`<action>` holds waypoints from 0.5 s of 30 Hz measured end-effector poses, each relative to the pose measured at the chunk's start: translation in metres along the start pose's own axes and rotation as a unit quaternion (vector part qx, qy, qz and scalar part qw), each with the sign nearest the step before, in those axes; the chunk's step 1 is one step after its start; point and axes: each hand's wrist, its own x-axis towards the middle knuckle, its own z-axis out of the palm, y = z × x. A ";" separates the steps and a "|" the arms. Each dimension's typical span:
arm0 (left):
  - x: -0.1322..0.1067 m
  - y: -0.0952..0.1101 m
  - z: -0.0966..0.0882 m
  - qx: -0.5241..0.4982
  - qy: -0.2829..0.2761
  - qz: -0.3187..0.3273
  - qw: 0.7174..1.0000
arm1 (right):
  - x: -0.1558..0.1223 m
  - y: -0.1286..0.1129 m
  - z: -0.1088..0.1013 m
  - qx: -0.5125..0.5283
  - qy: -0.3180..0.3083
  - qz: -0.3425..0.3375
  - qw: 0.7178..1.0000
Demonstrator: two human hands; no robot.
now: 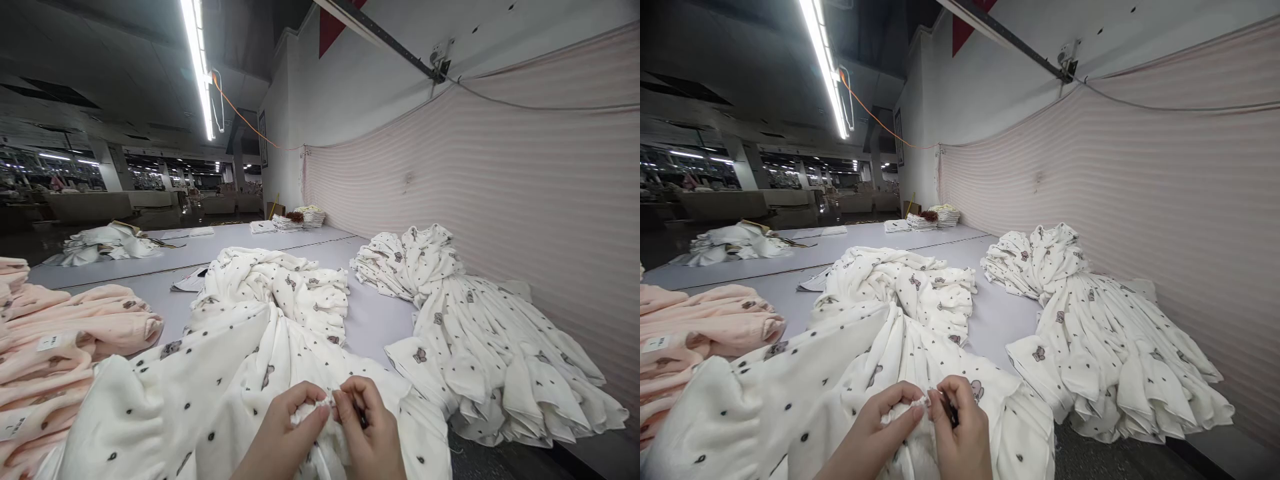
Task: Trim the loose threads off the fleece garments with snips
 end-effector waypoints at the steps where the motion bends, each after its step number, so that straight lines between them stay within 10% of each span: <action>1: 0.000 -0.001 0.000 -0.012 0.007 -0.005 1.000 | 0.000 -0.001 -0.003 0.002 0.007 0.007 1.000; 15: -0.003 0.003 -0.001 0.014 -0.003 -0.001 1.000 | 0.006 -0.003 -0.012 -0.030 -0.163 0.038 0.985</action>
